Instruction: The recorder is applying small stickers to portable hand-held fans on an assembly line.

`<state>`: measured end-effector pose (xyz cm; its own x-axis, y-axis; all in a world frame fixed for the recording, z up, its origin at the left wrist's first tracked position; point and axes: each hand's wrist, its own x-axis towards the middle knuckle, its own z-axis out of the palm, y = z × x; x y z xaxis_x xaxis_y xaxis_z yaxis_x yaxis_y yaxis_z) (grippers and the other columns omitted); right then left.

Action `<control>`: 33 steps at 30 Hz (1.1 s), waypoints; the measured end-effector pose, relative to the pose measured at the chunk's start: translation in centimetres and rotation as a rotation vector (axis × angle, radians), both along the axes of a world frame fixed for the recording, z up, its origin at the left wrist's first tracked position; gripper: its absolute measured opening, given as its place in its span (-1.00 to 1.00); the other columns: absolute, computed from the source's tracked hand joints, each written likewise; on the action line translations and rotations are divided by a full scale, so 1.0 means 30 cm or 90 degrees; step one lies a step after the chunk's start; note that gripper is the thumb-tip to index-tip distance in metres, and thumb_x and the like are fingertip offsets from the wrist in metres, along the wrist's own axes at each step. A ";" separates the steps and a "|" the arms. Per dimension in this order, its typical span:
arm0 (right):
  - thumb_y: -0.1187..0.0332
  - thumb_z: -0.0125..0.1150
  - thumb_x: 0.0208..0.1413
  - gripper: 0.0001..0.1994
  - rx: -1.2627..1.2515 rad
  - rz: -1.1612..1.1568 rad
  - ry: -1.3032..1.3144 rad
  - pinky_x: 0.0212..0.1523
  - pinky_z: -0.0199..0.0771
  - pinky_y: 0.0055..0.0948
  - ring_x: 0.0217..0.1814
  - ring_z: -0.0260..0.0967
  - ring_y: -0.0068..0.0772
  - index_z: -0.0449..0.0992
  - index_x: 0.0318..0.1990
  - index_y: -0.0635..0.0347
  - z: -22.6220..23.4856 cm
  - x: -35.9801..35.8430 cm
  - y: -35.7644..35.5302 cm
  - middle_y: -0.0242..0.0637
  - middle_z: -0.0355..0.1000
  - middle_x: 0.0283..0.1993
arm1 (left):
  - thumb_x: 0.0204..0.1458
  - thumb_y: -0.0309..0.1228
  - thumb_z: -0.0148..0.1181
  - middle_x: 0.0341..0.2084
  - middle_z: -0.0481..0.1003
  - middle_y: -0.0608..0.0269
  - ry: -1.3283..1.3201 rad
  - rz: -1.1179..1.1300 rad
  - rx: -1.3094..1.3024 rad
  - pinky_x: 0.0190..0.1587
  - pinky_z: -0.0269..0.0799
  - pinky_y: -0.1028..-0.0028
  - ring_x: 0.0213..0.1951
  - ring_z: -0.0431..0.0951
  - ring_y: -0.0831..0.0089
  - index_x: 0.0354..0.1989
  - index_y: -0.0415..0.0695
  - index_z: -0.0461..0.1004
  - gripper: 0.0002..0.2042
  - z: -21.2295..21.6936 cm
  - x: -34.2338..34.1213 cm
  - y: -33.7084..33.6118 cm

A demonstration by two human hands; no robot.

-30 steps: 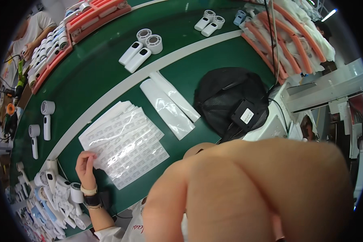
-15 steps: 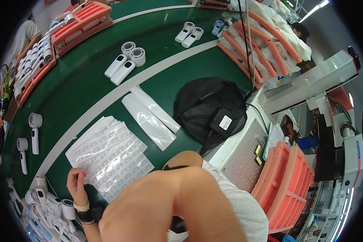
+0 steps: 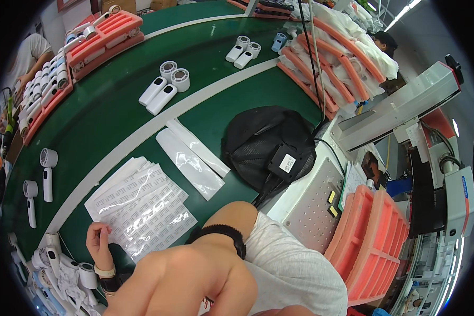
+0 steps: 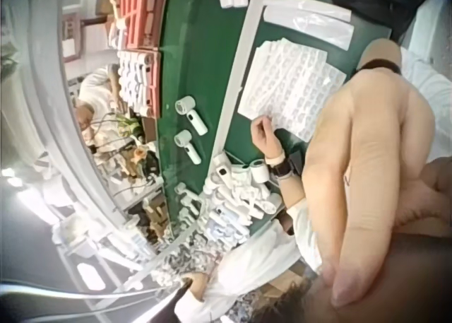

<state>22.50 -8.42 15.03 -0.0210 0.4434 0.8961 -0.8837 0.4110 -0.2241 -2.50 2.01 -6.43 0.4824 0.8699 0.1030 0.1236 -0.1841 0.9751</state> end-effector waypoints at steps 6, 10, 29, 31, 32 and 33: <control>0.51 -0.01 0.00 -0.64 -0.039 0.035 0.000 -0.32 0.34 -0.55 -0.18 0.38 -0.34 0.43 -0.07 0.62 0.005 0.029 -0.005 0.12 0.41 -0.04 | 0.12 -0.58 -0.03 -0.43 0.34 0.29 -0.024 -0.002 -0.016 -0.22 0.21 0.60 -0.35 0.31 0.57 -0.31 -0.26 0.35 -0.97 -0.019 -0.011 0.006; 0.51 0.00 -0.01 -0.64 0.001 0.007 -0.032 -0.31 0.33 -0.58 -0.17 0.36 -0.36 0.43 -0.07 0.62 0.000 0.029 0.009 0.13 0.41 -0.05 | 0.13 -0.58 -0.04 -0.43 0.34 0.29 -0.003 0.017 -0.004 -0.22 0.21 0.60 -0.35 0.31 0.57 -0.31 -0.26 0.34 -0.96 -0.017 -0.006 -0.001; 0.59 0.27 -0.28 -0.66 -0.199 0.438 0.180 -0.20 0.59 -0.28 -0.28 0.47 -0.14 0.48 -0.24 0.53 -0.096 -0.067 0.033 0.06 0.44 -0.25 | 0.16 -0.59 -0.02 -0.41 0.33 0.29 0.048 0.080 -0.132 -0.28 0.26 0.63 -0.39 0.33 0.62 -0.29 -0.25 0.34 -0.98 -0.110 -0.080 0.069; 0.60 0.27 -0.28 -0.70 -0.211 0.440 0.178 -0.23 0.58 -0.31 -0.28 0.47 -0.17 0.49 -0.27 0.52 -0.092 -0.060 0.029 0.04 0.44 -0.26 | 0.15 -0.59 -0.01 -0.41 0.33 0.29 0.066 0.081 -0.126 -0.30 0.27 0.64 -0.39 0.34 0.62 -0.28 -0.24 0.34 -0.99 -0.118 -0.080 0.076; 0.60 0.27 -0.27 -0.73 -0.222 0.442 0.175 -0.25 0.57 -0.35 -0.28 0.47 -0.20 0.49 -0.31 0.51 -0.083 -0.054 0.023 0.02 0.45 -0.26 | 0.15 -0.59 0.00 -0.41 0.33 0.29 0.075 0.083 -0.122 -0.30 0.27 0.65 -0.40 0.34 0.63 -0.28 -0.23 0.34 -0.98 -0.114 -0.078 0.074; 0.60 0.27 -0.27 -0.76 -0.233 0.445 0.172 -0.27 0.56 -0.38 -0.28 0.47 -0.23 0.49 -0.34 0.50 -0.073 -0.047 0.017 0.00 0.45 -0.27 | 0.15 -0.59 0.00 -0.41 0.33 0.29 0.076 0.084 -0.122 -0.30 0.27 0.65 -0.40 0.34 0.63 -0.28 -0.23 0.34 -0.98 -0.108 -0.077 0.071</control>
